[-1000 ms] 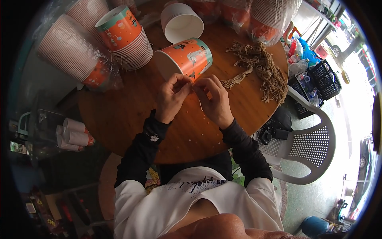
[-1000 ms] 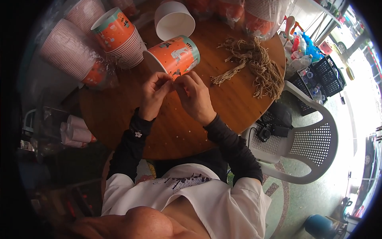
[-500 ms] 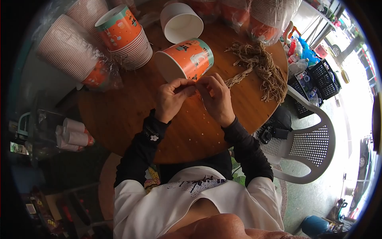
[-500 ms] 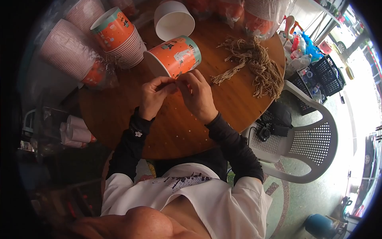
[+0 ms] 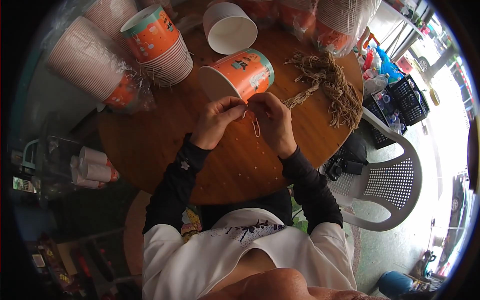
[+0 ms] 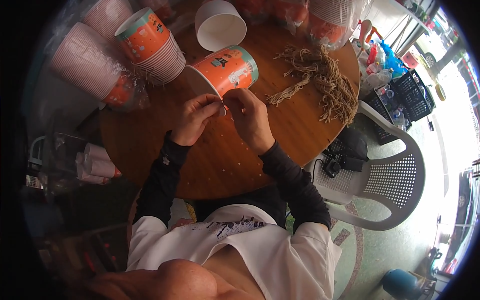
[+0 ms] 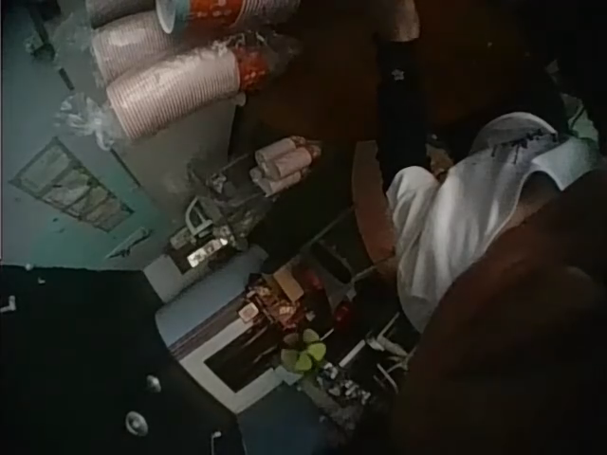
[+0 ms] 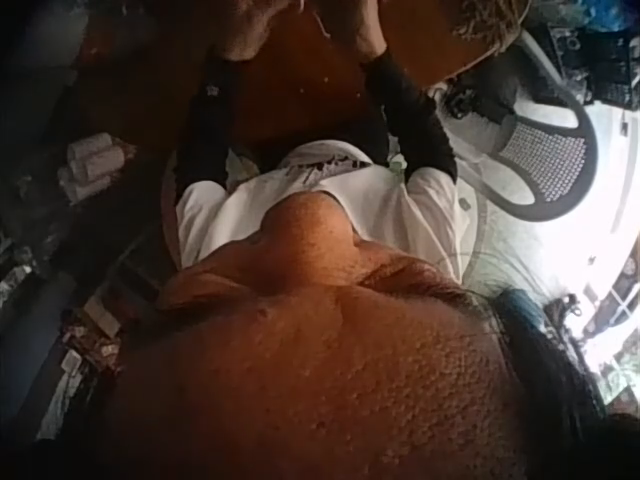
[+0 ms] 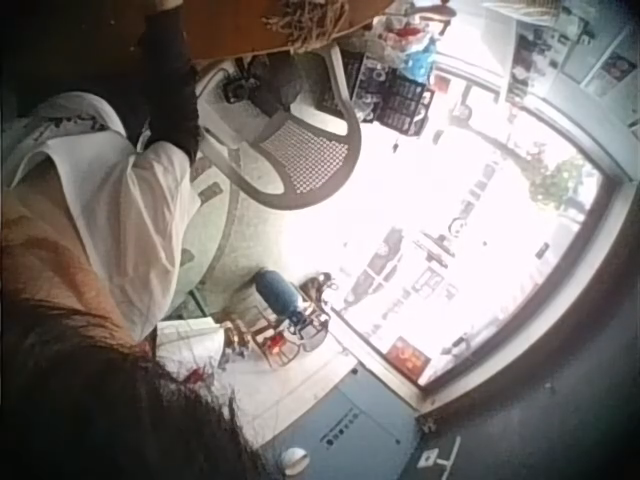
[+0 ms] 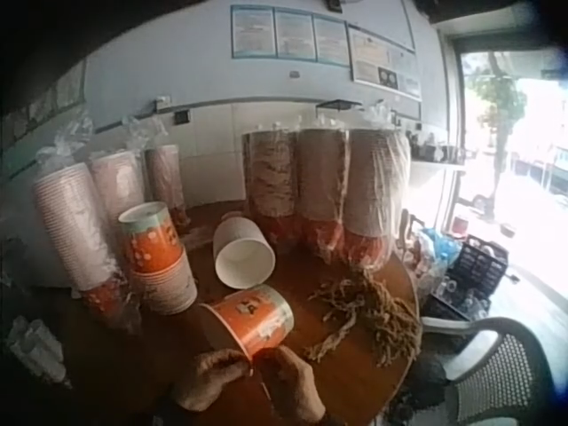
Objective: The recorder is threading and tying strings through pre-punched holes in paper buckets to create handles.
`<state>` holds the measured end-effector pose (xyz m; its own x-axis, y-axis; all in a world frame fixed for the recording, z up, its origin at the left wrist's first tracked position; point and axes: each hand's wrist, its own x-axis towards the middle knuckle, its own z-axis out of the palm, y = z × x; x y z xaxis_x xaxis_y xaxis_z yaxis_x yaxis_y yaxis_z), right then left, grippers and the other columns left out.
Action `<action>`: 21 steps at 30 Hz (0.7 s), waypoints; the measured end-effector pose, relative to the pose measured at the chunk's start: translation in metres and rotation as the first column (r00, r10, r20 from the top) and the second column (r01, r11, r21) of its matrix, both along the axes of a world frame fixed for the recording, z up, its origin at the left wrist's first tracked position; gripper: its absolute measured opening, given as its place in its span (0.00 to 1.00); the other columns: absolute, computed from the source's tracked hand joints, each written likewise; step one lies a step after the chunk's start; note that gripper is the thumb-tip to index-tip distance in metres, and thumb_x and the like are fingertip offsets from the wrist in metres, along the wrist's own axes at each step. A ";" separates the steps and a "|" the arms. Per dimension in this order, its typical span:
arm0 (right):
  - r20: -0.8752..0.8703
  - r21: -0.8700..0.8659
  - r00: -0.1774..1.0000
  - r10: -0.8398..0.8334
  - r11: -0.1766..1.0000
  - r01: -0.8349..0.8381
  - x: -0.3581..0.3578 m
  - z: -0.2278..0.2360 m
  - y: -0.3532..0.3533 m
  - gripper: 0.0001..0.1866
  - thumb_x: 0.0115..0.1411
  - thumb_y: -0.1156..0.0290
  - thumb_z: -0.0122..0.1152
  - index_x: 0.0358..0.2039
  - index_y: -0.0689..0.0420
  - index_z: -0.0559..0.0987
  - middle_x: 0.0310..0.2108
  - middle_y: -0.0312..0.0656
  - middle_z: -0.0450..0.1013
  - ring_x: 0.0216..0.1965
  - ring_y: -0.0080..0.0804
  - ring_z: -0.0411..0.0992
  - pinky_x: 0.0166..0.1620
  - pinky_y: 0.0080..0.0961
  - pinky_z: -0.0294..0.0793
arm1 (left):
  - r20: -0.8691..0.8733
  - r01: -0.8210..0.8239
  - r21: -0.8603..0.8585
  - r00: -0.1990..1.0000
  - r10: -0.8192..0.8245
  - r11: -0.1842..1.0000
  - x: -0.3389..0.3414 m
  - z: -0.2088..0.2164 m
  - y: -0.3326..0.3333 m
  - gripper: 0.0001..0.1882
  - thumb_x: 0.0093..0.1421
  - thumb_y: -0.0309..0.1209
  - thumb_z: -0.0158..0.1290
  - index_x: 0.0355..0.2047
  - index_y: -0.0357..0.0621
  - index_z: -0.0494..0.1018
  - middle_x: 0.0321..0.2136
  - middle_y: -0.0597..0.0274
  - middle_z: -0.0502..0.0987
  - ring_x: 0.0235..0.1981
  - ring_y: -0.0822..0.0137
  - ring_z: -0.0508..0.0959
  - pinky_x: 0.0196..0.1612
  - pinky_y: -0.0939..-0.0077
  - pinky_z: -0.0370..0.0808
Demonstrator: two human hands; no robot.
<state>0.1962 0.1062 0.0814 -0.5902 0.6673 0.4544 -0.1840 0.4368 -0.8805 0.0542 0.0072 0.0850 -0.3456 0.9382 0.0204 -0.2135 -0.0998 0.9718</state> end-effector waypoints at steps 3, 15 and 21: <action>-0.059 -0.183 0.992 0.114 0.975 -0.124 -0.003 -0.005 0.004 0.05 0.60 0.80 0.58 0.37 0.64 0.75 0.33 0.42 0.76 0.33 0.26 0.76 0.36 0.23 0.75 | 0.265 0.157 0.003 0.952 -0.152 0.988 -0.010 -0.002 0.000 0.08 0.63 0.30 0.54 0.39 0.40 0.77 0.32 0.70 0.77 0.33 0.79 0.74 0.41 0.83 0.71; -0.122 0.261 0.993 -0.006 0.965 0.038 0.007 0.007 0.000 0.10 0.55 0.81 0.63 0.38 0.61 0.77 0.32 0.42 0.73 0.32 0.31 0.75 0.35 0.24 0.75 | 0.394 0.117 0.044 0.911 -0.125 0.992 -0.001 0.001 0.002 0.08 0.64 0.31 0.54 0.39 0.40 0.77 0.31 0.69 0.77 0.30 0.78 0.74 0.39 0.83 0.71; -0.095 0.238 0.995 -0.037 0.969 0.059 0.007 0.002 0.004 0.09 0.54 0.81 0.63 0.37 0.61 0.77 0.32 0.41 0.73 0.32 0.32 0.75 0.34 0.24 0.75 | 0.256 0.005 -0.015 0.967 -0.001 1.000 0.010 0.005 0.000 0.08 0.64 0.28 0.54 0.40 0.37 0.76 0.32 0.66 0.78 0.32 0.78 0.75 0.39 0.85 0.72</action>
<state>0.2033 0.1107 0.0836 -0.5099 0.5587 0.6541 -0.2305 0.6438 -0.7296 0.0647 0.0077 0.0903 -0.3351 0.9386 -0.0823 -0.4555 -0.0849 0.8862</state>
